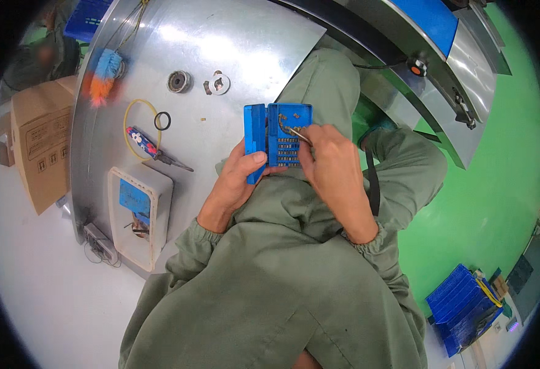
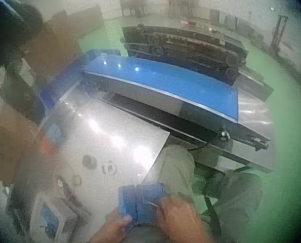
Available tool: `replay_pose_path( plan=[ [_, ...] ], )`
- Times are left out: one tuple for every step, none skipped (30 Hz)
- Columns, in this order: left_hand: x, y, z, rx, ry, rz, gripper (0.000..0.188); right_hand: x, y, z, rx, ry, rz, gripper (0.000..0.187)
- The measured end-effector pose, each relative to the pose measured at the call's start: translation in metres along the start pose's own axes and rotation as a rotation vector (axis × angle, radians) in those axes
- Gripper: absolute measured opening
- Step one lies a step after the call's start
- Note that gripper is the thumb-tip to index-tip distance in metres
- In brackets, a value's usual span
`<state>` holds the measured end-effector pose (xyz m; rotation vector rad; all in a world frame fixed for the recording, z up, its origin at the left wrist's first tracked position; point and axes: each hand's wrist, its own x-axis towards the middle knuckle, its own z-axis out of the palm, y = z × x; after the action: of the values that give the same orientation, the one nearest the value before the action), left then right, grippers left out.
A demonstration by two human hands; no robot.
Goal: The operator uses a precision pick to disassemble or inspect a mechanical bearing on a workbench in an industrial setting.
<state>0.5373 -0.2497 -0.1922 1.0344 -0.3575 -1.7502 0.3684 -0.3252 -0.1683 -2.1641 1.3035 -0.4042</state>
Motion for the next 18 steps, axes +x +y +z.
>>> replay_pose_path(
  plan=[
    [0.000, 0.000, 0.000, -0.002, 0.000, 0.000, 0.071, -0.001, 0.002, -0.001, 0.041, 0.025, -0.004, 0.008],
    [0.000, 0.000, 0.000, -0.004, 0.004, 0.004, 0.071, -0.003, 0.005, -0.001, 0.083, 0.050, -0.008, 0.008],
    [0.000, 0.000, 0.001, -0.006, 0.007, 0.007, 0.071, -0.004, 0.009, 0.000, 0.082, 0.048, -0.008, 0.008],
    [0.000, 0.001, 0.001, -0.007, 0.007, 0.007, 0.071, -0.005, 0.013, 0.002, 0.147, 0.100, -0.022, 0.010],
    [0.000, 0.001, 0.001, -0.007, 0.002, 0.005, 0.071, -0.006, 0.016, 0.002, 0.212, 0.152, -0.036, 0.012],
    [0.000, 0.001, 0.001, -0.006, -0.004, 0.003, 0.071, -0.007, 0.016, 0.001, 0.211, 0.151, -0.036, 0.012],
    [0.000, 0.001, 0.001, -0.007, -0.004, 0.004, 0.071, -0.008, 0.014, -0.001, 0.270, 0.134, 0.009, 0.012],
    [0.000, 0.000, 0.000, -0.011, 0.001, 0.006, 0.072, -0.008, 0.013, -0.002, 0.329, 0.117, 0.053, 0.011],
    [0.000, 0.000, 0.000, -0.016, 0.005, 0.008, 0.072, -0.009, 0.013, -0.002, 0.328, 0.116, 0.053, 0.011],
    [0.000, 0.000, 0.000, -0.015, 0.004, 0.008, 0.072, -0.009, 0.014, -0.002, 0.363, 0.105, 0.085, 0.011],
    [0.000, 0.000, -0.001, -0.019, -0.002, 0.004, 0.072, -0.010, 0.014, -0.001, 0.399, 0.093, 0.117, 0.011],
    [0.000, 0.000, -0.001, -0.023, -0.008, 0.000, 0.073, -0.010, 0.015, 0.000, 0.399, 0.093, 0.117, 0.011],
    [0.000, 0.000, -0.001, -0.022, -0.008, 0.001, 0.073, -0.011, 0.017, 0.001, 0.419, 0.098, 0.127, 0.011],
    [0.000, -0.001, -0.001, -0.019, -0.006, 0.006, 0.073, -0.011, 0.019, 0.002, 0.439, 0.102, 0.137, 0.011],
    [0.000, -0.001, -0.001, -0.017, -0.003, 0.011, 0.073, -0.012, 0.020, 0.003, 0.439, 0.103, 0.136, 0.011],
    [0.000, -0.001, -0.001, -0.017, -0.004, 0.012, 0.073, -0.011, 0.021, 0.003, 0.443, 0.104, 0.128, 0.011],
    [0.000, -0.001, -0.002, 0.007, -0.014, -0.002, 0.076, -0.011, 0.022, 0.003, 0.446, 0.104, 0.119, 0.011],
    [0.000, -0.001, -0.003, 0.032, -0.024, -0.015, 0.079, -0.011, 0.022, 0.002, 0.445, 0.105, 0.119, 0.011]
  ],
)
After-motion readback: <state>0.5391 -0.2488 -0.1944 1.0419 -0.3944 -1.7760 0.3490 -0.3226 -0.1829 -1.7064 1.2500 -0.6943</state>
